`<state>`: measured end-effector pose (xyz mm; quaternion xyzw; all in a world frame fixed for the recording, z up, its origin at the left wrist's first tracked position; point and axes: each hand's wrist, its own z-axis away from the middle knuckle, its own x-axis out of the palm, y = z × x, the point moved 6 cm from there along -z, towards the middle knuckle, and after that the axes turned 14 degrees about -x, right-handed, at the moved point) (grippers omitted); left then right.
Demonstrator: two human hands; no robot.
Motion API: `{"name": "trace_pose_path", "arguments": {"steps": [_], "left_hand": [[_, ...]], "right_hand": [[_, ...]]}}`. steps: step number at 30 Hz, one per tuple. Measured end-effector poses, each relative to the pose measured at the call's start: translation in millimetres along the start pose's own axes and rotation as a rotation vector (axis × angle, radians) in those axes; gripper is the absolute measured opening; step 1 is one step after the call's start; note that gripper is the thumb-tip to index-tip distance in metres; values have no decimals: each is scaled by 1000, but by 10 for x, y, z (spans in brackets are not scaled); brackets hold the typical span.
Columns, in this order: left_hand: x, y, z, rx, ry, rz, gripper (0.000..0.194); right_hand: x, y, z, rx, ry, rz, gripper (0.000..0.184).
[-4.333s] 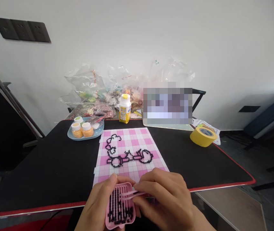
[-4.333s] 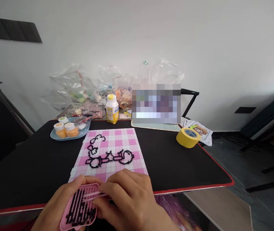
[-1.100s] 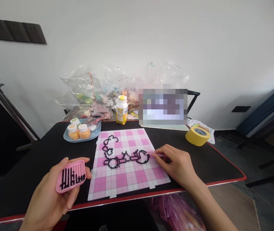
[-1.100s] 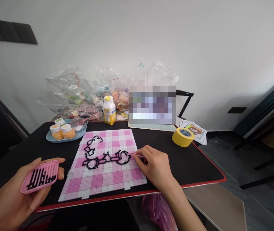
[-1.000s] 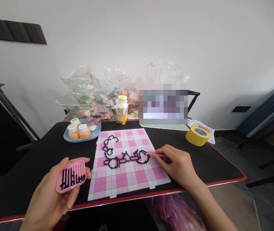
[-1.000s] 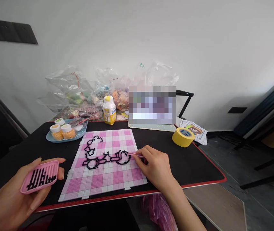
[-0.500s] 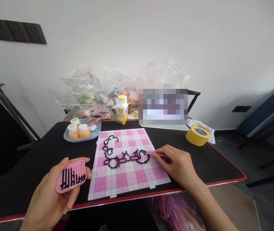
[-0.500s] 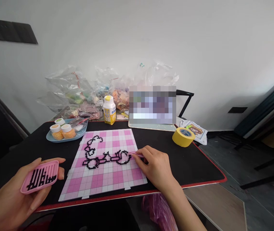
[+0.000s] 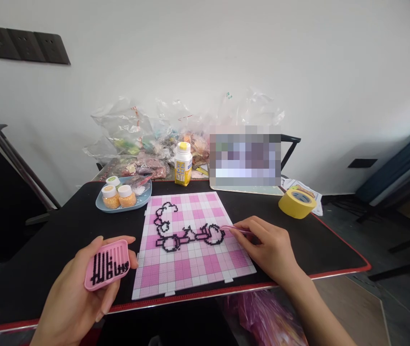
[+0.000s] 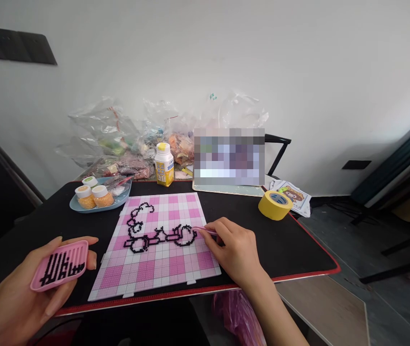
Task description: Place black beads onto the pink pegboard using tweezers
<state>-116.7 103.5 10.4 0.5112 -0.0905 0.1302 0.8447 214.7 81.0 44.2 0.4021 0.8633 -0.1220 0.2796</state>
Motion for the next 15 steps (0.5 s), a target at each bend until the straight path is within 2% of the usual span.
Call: {"name": "trace_pose_path", "arguments": {"steps": [5, 9, 12, 15], "left_hand": [[157, -89, 132, -64, -28, 12, 41], [358, -175, 250, -104, -83, 3, 47], [499, -245, 306, -142, -150, -18, 58], [586, -293, 361, -150, -126, -52, 62]], "right_hand": [[-160, -279, -127, -99, 166, 6, 6], [-169, -649, -250, -99, 167, -192, 7], [-143, -895, -311, -94, 163, -238, 14], [-77, -1038, -333, -106, 148, -281, 18]]}}
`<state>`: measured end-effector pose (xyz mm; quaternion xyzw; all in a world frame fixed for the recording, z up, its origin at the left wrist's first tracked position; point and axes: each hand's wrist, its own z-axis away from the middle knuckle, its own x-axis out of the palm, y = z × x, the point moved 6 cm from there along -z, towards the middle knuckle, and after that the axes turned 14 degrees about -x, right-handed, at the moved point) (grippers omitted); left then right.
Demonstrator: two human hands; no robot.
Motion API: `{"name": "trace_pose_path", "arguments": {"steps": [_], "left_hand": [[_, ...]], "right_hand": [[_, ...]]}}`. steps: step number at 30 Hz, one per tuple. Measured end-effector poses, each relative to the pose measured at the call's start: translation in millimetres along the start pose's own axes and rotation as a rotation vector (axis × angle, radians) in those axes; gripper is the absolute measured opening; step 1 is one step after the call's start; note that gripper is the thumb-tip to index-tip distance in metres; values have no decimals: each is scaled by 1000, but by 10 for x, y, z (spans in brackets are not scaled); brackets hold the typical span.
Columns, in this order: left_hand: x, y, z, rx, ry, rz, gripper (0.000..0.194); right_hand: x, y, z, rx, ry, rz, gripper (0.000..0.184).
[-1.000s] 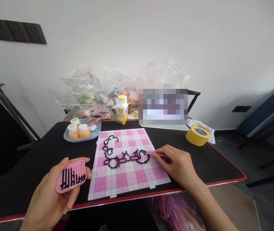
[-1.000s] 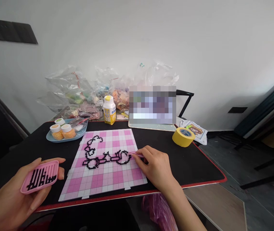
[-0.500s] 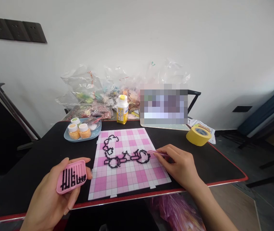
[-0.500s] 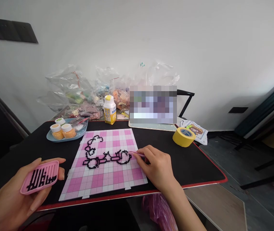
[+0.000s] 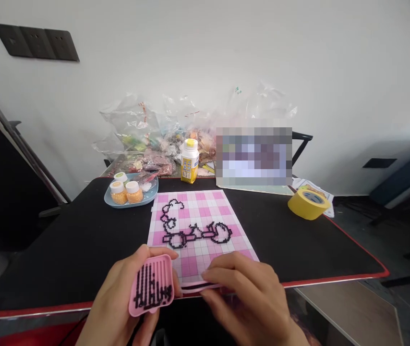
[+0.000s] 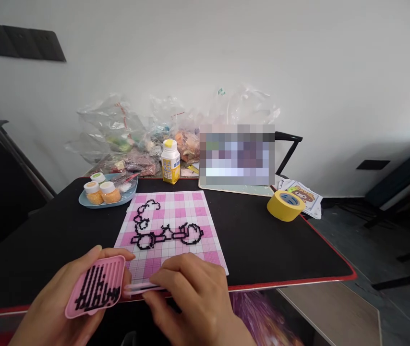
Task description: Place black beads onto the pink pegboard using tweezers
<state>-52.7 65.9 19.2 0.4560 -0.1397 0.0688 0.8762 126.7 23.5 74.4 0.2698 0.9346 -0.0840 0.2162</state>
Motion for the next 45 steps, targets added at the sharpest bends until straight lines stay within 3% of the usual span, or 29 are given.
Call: {"name": "trace_pose_path", "arguments": {"steps": [4, 11, 16, 29, 35, 45], "left_hand": [[82, -46, 57, -3, 76, -4, 63], [150, -92, 80, -28, 73, 16, 60], [106, -122, 61, -35, 100, 26, 54], [99, -131, 61, -51, 96, 37, 60], [111, -133, 57, -59, 70, 9, 56], [79, -129, 41, -35, 79, -20, 48]], "right_hand": [[114, -40, 10, -22, -18, -46, 15], [163, -36, -2, -9, 4, -44, 16], [156, -45, 40, 19, -2, -48, 13], [146, -26, 71, 64, -12, 37, 15], [119, -50, 91, 21, -50, 49, 15], [121, -78, 85, 68, 6, 55, 22]]}}
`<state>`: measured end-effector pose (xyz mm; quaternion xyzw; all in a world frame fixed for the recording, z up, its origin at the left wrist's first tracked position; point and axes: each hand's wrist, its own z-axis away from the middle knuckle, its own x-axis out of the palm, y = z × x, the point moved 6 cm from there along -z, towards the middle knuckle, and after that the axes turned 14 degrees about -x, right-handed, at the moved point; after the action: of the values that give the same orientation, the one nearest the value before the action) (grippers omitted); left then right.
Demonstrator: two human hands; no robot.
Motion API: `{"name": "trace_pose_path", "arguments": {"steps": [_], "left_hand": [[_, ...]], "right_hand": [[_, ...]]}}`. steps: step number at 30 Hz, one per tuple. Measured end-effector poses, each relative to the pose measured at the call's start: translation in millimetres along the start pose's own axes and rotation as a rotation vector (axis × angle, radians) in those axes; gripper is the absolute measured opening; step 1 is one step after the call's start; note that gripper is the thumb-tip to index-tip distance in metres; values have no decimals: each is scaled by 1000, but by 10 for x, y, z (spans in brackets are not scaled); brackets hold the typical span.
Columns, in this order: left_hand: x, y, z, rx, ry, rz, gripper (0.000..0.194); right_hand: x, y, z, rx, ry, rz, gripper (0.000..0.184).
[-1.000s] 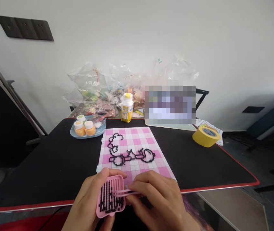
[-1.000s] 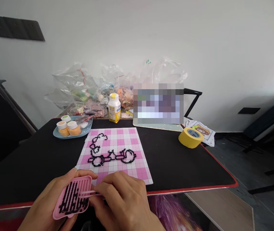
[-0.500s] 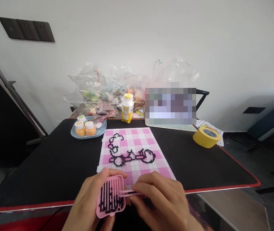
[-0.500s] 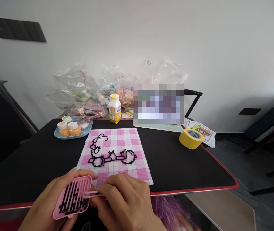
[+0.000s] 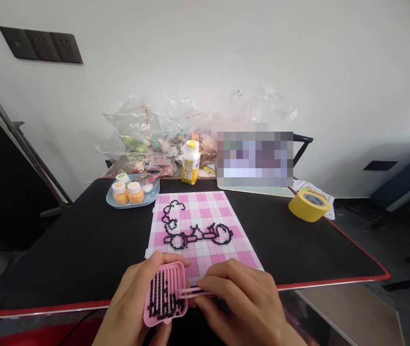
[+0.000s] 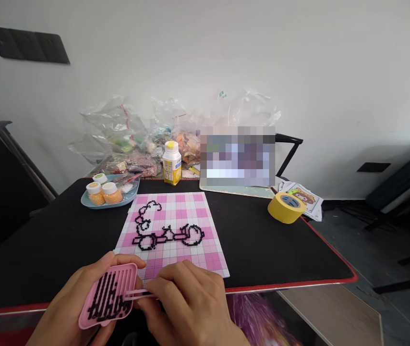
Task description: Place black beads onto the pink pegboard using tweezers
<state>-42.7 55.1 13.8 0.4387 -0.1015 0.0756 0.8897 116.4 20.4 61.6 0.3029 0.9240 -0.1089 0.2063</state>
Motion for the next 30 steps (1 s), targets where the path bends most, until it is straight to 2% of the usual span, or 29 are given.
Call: {"name": "trace_pose_path", "arguments": {"steps": [4, 18, 27, 30], "left_hand": [[19, 3, 3, -10, -23, 7, 53], [28, 4, 1, -4, -44, 8, 46], [-86, -56, -49, 13, -14, -25, 47], [-95, -62, -52, 28, -5, -31, 48]], "right_hand": [[-19, -11, -1, -8, 3, 10, 22], [-32, -18, -7, -9, 9, 23, 20], [-26, 9, -33, -28, -8, 23, 19], [-39, 12, -52, -81, -14, 16, 17]]}}
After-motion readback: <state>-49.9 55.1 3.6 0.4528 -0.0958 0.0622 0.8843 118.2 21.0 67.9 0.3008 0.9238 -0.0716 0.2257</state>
